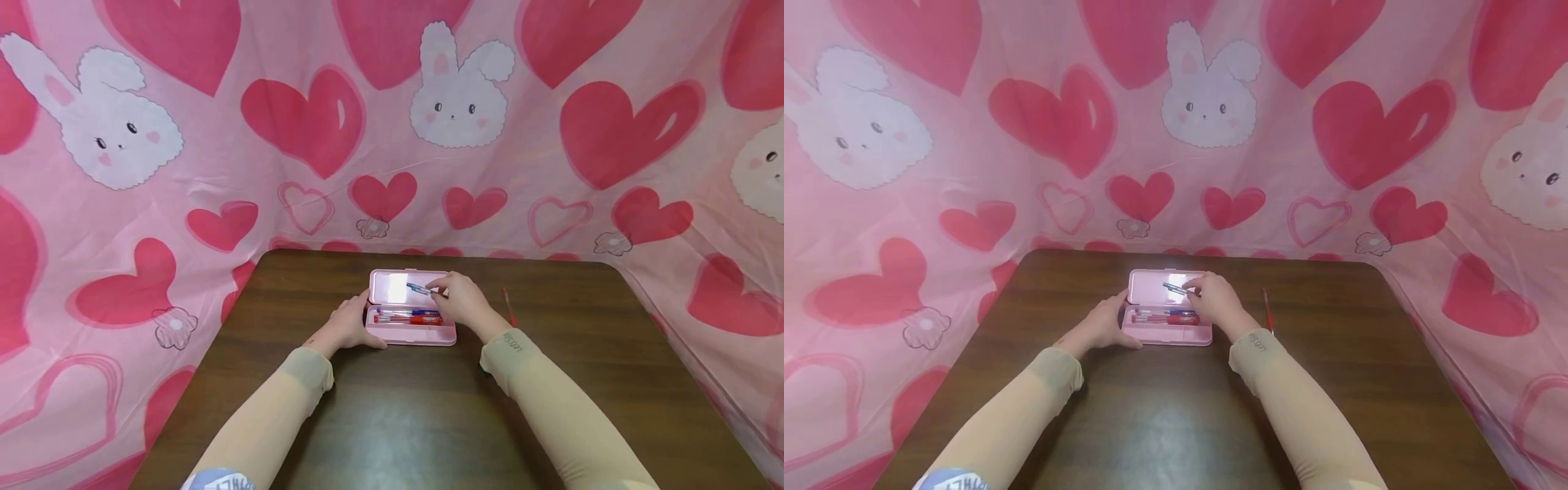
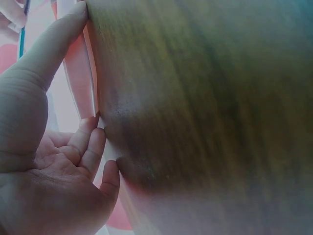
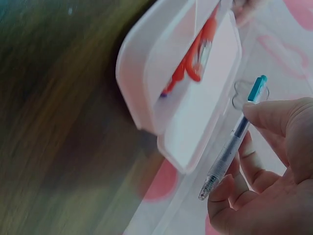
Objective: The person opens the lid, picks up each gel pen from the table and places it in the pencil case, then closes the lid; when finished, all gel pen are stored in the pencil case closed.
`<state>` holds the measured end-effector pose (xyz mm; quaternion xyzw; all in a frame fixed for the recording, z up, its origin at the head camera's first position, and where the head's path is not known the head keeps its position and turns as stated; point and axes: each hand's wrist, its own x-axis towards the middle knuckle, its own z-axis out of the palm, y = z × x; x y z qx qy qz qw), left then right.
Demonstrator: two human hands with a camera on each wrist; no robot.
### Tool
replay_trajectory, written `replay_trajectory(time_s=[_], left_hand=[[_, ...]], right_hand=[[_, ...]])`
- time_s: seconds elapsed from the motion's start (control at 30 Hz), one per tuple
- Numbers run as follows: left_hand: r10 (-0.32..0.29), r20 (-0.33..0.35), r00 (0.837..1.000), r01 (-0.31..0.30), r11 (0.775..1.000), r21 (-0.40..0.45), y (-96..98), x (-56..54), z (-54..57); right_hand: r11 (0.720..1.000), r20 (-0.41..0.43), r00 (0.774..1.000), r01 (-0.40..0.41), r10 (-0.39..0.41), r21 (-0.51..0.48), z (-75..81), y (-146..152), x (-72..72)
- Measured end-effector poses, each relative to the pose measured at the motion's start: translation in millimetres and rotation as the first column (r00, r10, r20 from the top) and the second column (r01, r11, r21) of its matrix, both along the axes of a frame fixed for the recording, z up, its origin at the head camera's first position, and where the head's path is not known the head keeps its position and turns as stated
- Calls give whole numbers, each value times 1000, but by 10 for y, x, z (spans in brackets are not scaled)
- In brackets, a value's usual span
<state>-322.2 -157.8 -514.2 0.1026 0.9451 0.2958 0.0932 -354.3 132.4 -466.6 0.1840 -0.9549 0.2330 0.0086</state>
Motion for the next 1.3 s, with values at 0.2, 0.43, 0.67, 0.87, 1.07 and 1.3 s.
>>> replay_trajectory(time_s=[0.2,0.43,0.67,0.87,1.07,1.3], left_hand=[[7,11,1000,-7,1000,-2,12,14,11],[8,20,1000,-8,1000,10,14,33,27],[1,7,1000,-1,1000,1,9,27,30],[2,-3,1000,-2,1000,-4,16,30,43],[4,-6,1000,-4,1000,-3,20,38,30],[5,-12,1000,-5,1000,-11,14,37,7]], right_hand=[[999,30,999,-39,38,27,-21,-173,56],[994,12,997,-82,81,66,-117,-352,81],[991,17,997,-83,82,103,-196,-477,86],[989,43,997,-74,69,125,-233,-512,102],[985,22,998,-70,67,157,-285,-531,118],[990,43,997,-75,70,121,-274,-529,144]])
